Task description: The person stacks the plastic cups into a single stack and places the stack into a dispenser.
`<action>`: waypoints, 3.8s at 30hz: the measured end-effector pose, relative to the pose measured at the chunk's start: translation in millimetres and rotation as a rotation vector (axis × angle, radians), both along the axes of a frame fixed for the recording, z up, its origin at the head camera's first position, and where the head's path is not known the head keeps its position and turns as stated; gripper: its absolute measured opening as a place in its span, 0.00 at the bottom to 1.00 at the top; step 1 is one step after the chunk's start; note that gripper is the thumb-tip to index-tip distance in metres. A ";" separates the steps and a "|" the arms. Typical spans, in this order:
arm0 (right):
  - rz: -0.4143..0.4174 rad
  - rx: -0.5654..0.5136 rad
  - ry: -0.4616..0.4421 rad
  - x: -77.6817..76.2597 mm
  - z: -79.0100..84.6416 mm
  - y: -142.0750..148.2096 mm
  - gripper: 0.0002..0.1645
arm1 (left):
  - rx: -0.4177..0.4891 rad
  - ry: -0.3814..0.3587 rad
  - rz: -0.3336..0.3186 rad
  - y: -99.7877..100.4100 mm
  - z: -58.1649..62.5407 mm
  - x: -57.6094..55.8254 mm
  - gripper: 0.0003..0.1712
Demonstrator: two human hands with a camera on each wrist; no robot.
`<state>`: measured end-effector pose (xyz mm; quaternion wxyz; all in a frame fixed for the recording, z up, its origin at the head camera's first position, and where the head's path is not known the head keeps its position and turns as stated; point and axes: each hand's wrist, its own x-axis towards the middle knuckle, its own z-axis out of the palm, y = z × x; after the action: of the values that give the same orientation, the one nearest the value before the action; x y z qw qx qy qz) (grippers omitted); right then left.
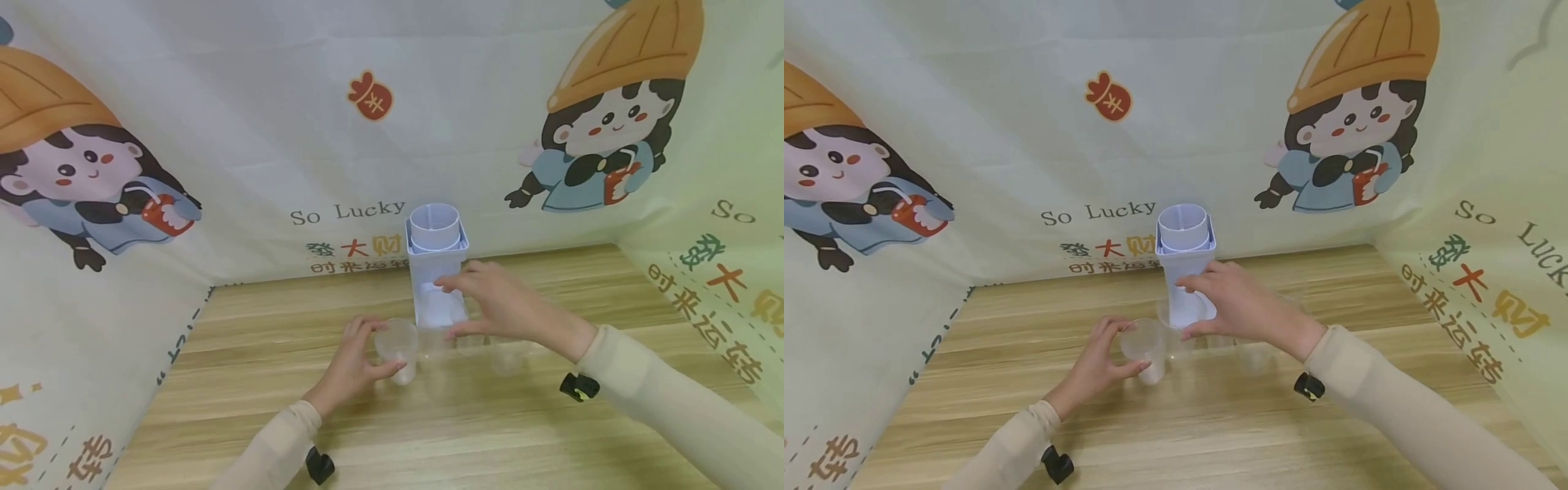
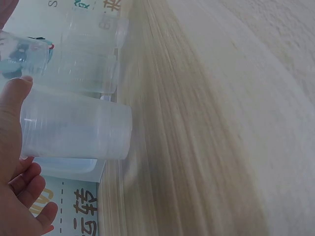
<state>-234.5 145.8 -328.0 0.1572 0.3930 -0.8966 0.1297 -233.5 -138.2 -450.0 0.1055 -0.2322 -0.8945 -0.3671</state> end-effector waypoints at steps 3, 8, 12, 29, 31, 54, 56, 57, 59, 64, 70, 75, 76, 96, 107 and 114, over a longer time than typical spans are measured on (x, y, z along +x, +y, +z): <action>0.013 -0.011 0.020 -2.5 5.7 -3.4 0.46 | -0.005 0.008 0.003 0.5 -0.1 -0.5 0.38; 0.021 -0.047 0.056 -4.6 14.6 -10.0 0.47 | -0.003 0.026 0.003 0.8 0.2 -1.9 0.39; 0.021 -0.091 0.067 -5.1 18.0 -18.1 0.47 | -0.003 0.020 0.005 1.1 0.1 -1.9 0.39; 0.026 -0.043 0.050 -11.8 3.5 -55.1 0.45 | 0.002 0.021 -0.001 2.2 0.1 -2.2 0.38; 0.021 -0.032 0.043 -12.0 0.7 -57.1 0.45 | 0.005 0.008 0.002 2.4 1.2 -1.4 0.37; -0.018 0.025 -0.041 -10.0 -37.4 -64.9 0.45 | 0.013 0.027 -0.018 0.5 -0.7 -2.1 0.38; -0.016 0.026 -0.039 -10.0 -39.4 -65.9 0.44 | 0.011 0.026 -0.014 0.5 -0.8 -2.1 0.38; -0.014 0.027 -0.037 -10.2 -40.6 -66.2 0.44 | 0.008 0.027 -0.014 0.5 -0.9 -2.2 0.38; -0.005 0.027 -0.042 -10.4 -42.7 -66.5 0.44 | 0.002 0.033 -0.012 0.6 -1.2 -2.3 0.39; -0.004 0.032 -0.059 -11.0 -46.6 -65.9 0.44 | 0.000 0.042 -0.017 0.1 -2.0 -2.3 0.40; -0.023 0.030 -0.084 -10.7 -46.1 -62.1 0.44 | -0.001 0.021 -0.010 0.1 -2.0 -2.1 0.40; -0.035 0.037 -0.091 -12.2 -43.0 -54.0 0.43 | 0.006 0.022 -0.006 0.9 -0.8 -0.9 0.39; -0.038 0.038 -0.090 -13.1 -42.4 -51.5 0.43 | 0.006 0.023 -0.005 1.1 -0.6 -0.6 0.39; -0.150 0.104 -0.271 -37.0 -35.3 21.4 0.44 | -0.017 -0.001 0.035 2.4 1.8 -0.5 0.42; -0.161 0.114 -0.264 -37.8 -43.7 28.8 0.45 | -0.016 -0.015 0.015 2.3 2.5 1.6 0.46; -0.178 0.115 -0.296 -36.8 -45.1 27.6 0.44 | -0.004 0.051 0.025 2.9 4.6 1.7 0.45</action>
<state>-271.3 173.4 -373.0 0.0115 0.2971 -0.9472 0.1204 -231.7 -135.3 -445.4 0.1321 -0.2305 -0.8951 -0.3580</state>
